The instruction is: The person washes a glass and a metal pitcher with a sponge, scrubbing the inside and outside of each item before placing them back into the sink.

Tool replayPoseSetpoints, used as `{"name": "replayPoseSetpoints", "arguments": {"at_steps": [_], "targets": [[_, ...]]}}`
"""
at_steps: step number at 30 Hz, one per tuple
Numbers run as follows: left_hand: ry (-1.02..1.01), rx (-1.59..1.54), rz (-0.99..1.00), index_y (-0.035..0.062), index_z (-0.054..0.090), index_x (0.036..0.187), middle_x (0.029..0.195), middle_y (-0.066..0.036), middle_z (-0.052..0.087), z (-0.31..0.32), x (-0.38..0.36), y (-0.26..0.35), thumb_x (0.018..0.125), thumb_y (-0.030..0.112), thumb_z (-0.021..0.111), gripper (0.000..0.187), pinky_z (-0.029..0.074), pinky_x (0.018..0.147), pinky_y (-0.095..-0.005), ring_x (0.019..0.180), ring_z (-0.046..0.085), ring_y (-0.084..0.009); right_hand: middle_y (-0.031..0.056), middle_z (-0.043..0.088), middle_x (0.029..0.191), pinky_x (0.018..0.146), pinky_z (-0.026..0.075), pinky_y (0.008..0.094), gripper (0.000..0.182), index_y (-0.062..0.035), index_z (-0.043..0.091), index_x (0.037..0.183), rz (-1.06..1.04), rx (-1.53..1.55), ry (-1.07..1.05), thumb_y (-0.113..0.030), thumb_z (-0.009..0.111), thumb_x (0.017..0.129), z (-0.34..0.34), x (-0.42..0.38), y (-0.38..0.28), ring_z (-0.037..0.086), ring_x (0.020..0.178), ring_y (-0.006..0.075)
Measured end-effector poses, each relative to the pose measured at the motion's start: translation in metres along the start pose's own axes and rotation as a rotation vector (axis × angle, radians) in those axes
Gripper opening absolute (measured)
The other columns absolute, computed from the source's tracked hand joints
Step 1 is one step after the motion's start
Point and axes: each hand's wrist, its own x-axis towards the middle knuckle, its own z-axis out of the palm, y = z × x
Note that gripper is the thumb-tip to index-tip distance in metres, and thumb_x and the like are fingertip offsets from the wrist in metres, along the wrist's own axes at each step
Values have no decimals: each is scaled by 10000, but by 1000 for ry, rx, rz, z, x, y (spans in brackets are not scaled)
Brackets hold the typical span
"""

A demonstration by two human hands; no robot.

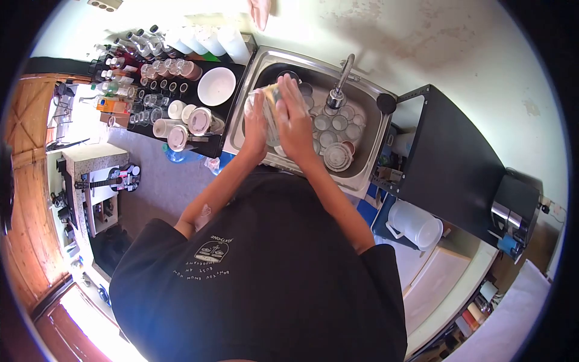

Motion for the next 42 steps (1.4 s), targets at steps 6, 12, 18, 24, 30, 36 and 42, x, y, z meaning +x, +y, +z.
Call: {"name": "replayPoseSetpoints", "arguments": {"at_steps": [6, 12, 18, 24, 30, 36, 42], "targets": [[50, 12, -63, 19, 484, 1444, 1197, -67, 624, -6, 1, -6, 1107, 435, 554, 540, 503, 878, -315, 1070, 593, -127, 208, 461, 1625, 1222, 363, 442, 466, -89, 566, 1525, 64, 96, -46, -83, 519, 1061, 3, -1, 4, 419, 1515, 404], [-137, -110, -146, 71, 496, 1486, 1417, -119, 585, -19, 15, -12, 1137, 551, 368, 607, 486, 1091, -373, 1303, 587, -197, 209, 473, 1613, 1205, 400, 441, 512, -90, 563, 1519, -214, -330, -140, -40, 572, 1010, -6, -5, -15, 451, 1493, 388], [-172, -87, -130, 23, 523, 1492, 1330, -85, 619, -22, 19, -27, 1132, 554, 406, 652, 490, 1018, -336, 1210, 594, -141, 190, 464, 1624, 1215, 392, 480, 555, -58, 519, 1544, -25, 14, -74, -43, 589, 993, -9, 11, -9, 431, 1503, 412], [-267, -245, -216, 55, 538, 1466, 1396, -140, 635, -9, 17, 14, 1108, 665, 259, 761, 534, 1075, -384, 1236, 664, -218, 214, 459, 1620, 1221, 384, 453, 571, -46, 471, 1577, -284, -404, -174, -46, 555, 1012, -19, -4, -28, 434, 1503, 397], [-348, -53, -201, 70, 441, 1574, 1493, -137, 576, -6, 9, 3, 1120, 640, 221, 761, 463, 1163, -404, 1355, 591, -237, 199, 406, 1660, 1225, 372, 497, 608, -63, 467, 1587, 92, 112, -62, -66, 594, 993, -20, 20, -13, 370, 1537, 424], [-311, -182, -302, 71, 433, 1579, 1535, -145, 544, -8, 12, 19, 1129, 617, 193, 747, 422, 1197, -409, 1406, 551, -248, 185, 440, 1635, 1227, 368, 499, 619, -99, 494, 1574, -394, -562, -302, -68, 627, 970, -30, -5, -38, 352, 1548, 410], [-288, 5, -121, 39, 567, 1459, 1292, -110, 674, 8, 3, 14, 1131, 604, 298, 707, 516, 1033, -339, 1181, 659, -173, 211, 394, 1661, 1243, 344, 489, 577, -63, 454, 1590, -121, -226, -75, -89, 568, 1025, -26, 30, -22, 362, 1538, 431]]}}
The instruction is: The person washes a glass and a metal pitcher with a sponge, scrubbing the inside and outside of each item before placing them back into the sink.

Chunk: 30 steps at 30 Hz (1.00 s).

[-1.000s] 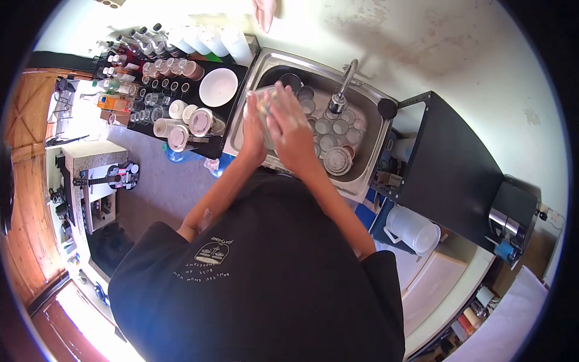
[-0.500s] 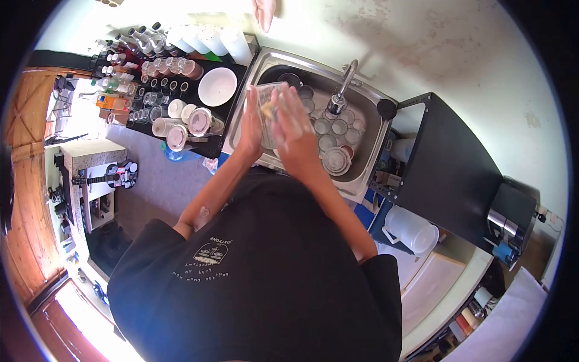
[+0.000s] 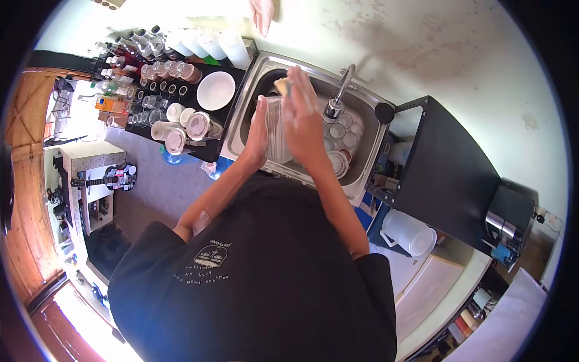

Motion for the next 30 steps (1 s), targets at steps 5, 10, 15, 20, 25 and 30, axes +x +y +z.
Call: {"name": "replayPoseSetpoints", "arguments": {"at_steps": [5, 10, 15, 20, 25, 30], "targets": [[-139, -392, -130, 39, 563, 1449, 1355, -130, 660, -10, 9, 7, 1105, 663, 295, 760, 536, 1059, -396, 1216, 669, -230, 212, 362, 1683, 1258, 314, 444, 639, -40, 364, 1634, -41, -81, -92, -39, 555, 1024, -3, -26, -18, 324, 1574, 369], [-110, -325, -124, 83, 580, 1420, 1337, -113, 666, -11, 11, -6, 1115, 617, 355, 655, 560, 1030, -389, 1208, 672, -215, 208, 370, 1677, 1261, 314, 472, 652, -27, 377, 1624, 15, 50, -86, -31, 567, 1001, 3, -37, 9, 305, 1573, 409], [-76, -138, -50, 75, 538, 1462, 1344, -102, 658, -7, 17, -18, 1135, 500, 428, 548, 563, 1014, -369, 1213, 666, -192, 222, 373, 1672, 1259, 310, 483, 644, -22, 391, 1616, 39, 9, 4, -23, 562, 995, 4, -20, 12, 305, 1572, 421], [-122, -178, -16, 31, 516, 1496, 1449, -137, 619, -18, 21, -23, 1129, 597, 299, 709, 532, 1079, -391, 1281, 648, -223, 233, 373, 1668, 1255, 311, 487, 626, -17, 387, 1617, -123, -172, -72, -48, 546, 1012, 1, -49, 0, 321, 1563, 429], [-168, -121, -151, 45, 494, 1517, 1438, -138, 620, -8, 7, -16, 1131, 582, 330, 681, 529, 1084, -389, 1292, 640, -221, 240, 384, 1659, 1246, 319, 521, 625, -11, 393, 1609, 205, 268, 91, -46, 564, 1009, 0, -7, 19, 327, 1548, 466], [-197, -210, -87, 55, 464, 1529, 1430, -136, 620, -20, 19, -13, 1133, 545, 382, 635, 536, 1077, -400, 1298, 638, -242, 246, 402, 1645, 1241, 336, 478, 615, -8, 389, 1609, -34, -98, -34, -81, 566, 1025, 2, -38, -3, 341, 1549, 429]]}}
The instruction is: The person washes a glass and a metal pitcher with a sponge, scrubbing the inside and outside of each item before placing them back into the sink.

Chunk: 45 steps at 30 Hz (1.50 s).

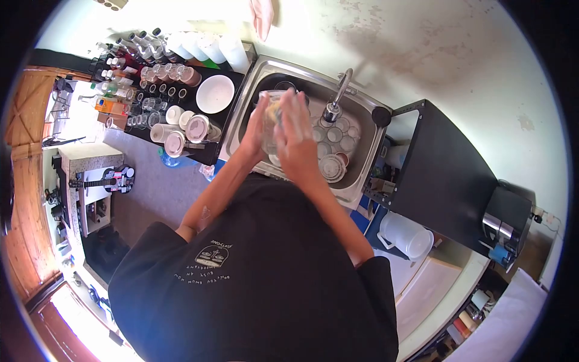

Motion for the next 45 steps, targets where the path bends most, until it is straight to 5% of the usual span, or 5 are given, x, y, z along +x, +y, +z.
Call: {"name": "replayPoseSetpoints", "arguments": {"at_steps": [10, 24, 28, 41, 45], "targets": [[132, -189, -50, 116, 572, 1419, 1289, -79, 685, 6, 10, -1, 1097, 584, 455, 580, 574, 989, -400, 1145, 692, -220, 216, 422, 1639, 1149, 459, 421, 534, -79, 538, 1547, 160, 228, 90, -65, 580, 1014, 11, 18, 6, 512, 1444, 394], [148, -653, -288, 25, 570, 1209, 1033, -191, 676, -25, 46, -17, 1037, 601, 538, 603, 595, 858, -504, 937, 694, -348, 118, 627, 1363, 1014, 478, 469, 521, -185, 814, 1210, -328, -242, 224, 34, 767, 740, 12, -32, 30, 630, 1136, 319], [322, -648, -301, 35, 566, 1189, 975, -183, 672, -13, 38, -8, 1037, 624, 530, 609, 598, 821, -522, 872, 693, -361, 110, 708, 1235, 968, 519, 450, 495, -169, 826, 1151, -98, -70, 278, 24, 784, 697, -1, -22, 34, 648, 1120, 320], [219, -574, -262, 72, 583, 1092, 927, -116, 662, -36, 34, -25, 1086, 546, 510, 480, 610, 749, -442, 852, 698, -276, 42, 751, 1142, 895, 547, 433, 442, -133, 799, 1140, -348, -104, 34, -16, 829, 715, -5, -7, 17, 679, 1040, 292], [401, -502, -103, 85, 558, 1114, 969, -120, 641, -25, 34, -27, 1062, 527, 582, 445, 602, 746, -429, 830, 681, -255, 45, 775, 1092, 901, 549, 426, 377, -129, 792, 1074, -52, 37, 112, -8, 819, 718, -5, 6, 15, 692, 1033, 282]]}}
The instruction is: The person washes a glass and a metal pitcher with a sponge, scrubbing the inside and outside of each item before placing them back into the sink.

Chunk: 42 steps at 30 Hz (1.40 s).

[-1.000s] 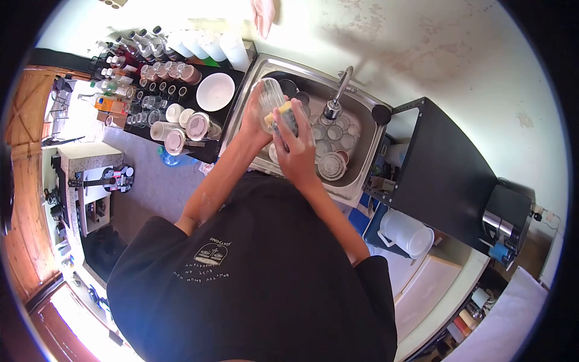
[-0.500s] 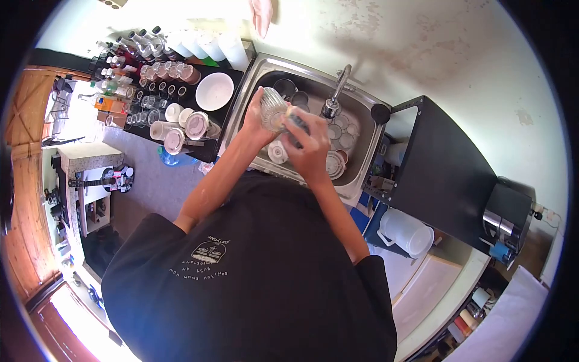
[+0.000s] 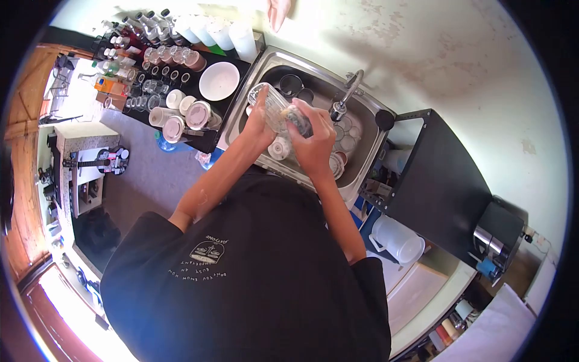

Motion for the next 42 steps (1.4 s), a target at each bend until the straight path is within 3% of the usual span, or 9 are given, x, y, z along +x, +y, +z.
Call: {"name": "replayPoseSetpoints", "arguments": {"at_steps": [12, 15, 16, 19, 22, 29, 35, 38, 42], "targets": [[-99, -139, -179, 72, 567, 1206, 1035, -156, 662, -26, 15, 17, 1039, 577, 599, 533, 611, 786, -462, 895, 707, -298, 85, 789, 1105, 891, 556, 416, 263, -89, 783, 977, -279, -105, -261, -16, 829, 729, 12, -7, -3, 709, 1013, 298], [-113, -135, -200, 72, 574, 1194, 990, -147, 669, -32, 21, 24, 1038, 579, 597, 531, 622, 800, -479, 896, 715, -302, 100, 787, 1117, 902, 563, 420, 213, -67, 780, 961, -31, 89, -229, -9, 840, 765, 12, -8, 15, 718, 1014, 292], [-100, -126, -186, 69, 574, 1198, 981, -145, 673, -25, 14, 30, 1038, 577, 598, 533, 628, 801, -486, 893, 718, -303, 118, 759, 1212, 936, 568, 409, 214, -59, 744, 1119, 222, 269, -159, -153, 766, 928, 20, -23, 40, 723, 1045, 280], [-120, -44, -198, 45, 561, 1267, 1029, -169, 694, -39, 13, 40, 1040, 581, 583, 582, 645, 828, -497, 908, 736, -326, 134, 705, 1294, 941, 570, 418, 391, -43, 637, 1321, 1128, 1416, 68, -325, 596, 1053, 10, -18, 86, 706, 1076, 279], [-155, 15, -270, 23, 538, 1360, 1089, -200, 698, -61, 19, 45, 1052, 621, 516, 672, 646, 842, -499, 919, 745, -356, 137, 664, 1328, 866, 569, 428, 516, -47, 535, 1436, 1438, 1480, 242, -419, 478, 1082, 21, 14, 55, 681, 1074, 273], [-105, -16, -384, 33, 529, 1436, 1158, -223, 679, -115, 4, 63, 1041, 721, 424, 801, 642, 846, -498, 948, 739, -355, 107, 641, 1277, 832, 549, 386, 423, -41, 558, 1363, 1024, 999, -233, -294, 532, 1024, 123, 73, 61, 665, 1064, 262], [-39, 328, -381, 108, 548, 1488, 1317, -136, 665, -146, -3, 88, 1023, 786, 362, 844, 581, 937, -427, 1077, 694, -236, 200, 648, 1228, 977, 515, 465, 441, -67, 597, 1223, 106, 50, -658, -128, 770, 823, 280, 123, 52, 630, 1157, 429], [57, 521, -355, 101, 518, 1536, 1454, -107, 609, -180, 11, 77, 1048, 731, 389, 807, 462, 1088, -369, 1303, 592, -219, 185, 653, 1209, 933, 526, 503, 430, -82, 627, 1194, -60, -153, -789, -116, 807, 805, 327, 117, 74, 642, 1137, 421], [89, 701, -215, 96, 516, 1516, 1399, -131, 617, -173, -1, 107, 1046, 651, 494, 727, 510, 1045, -388, 1185, 670, -226, 184, 658, 1220, 906, 537, 501, 350, -77, 665, 1115, -119, -216, -786, -96, 811, 797, 356, 102, 93, 668, 1086, 424]]}}
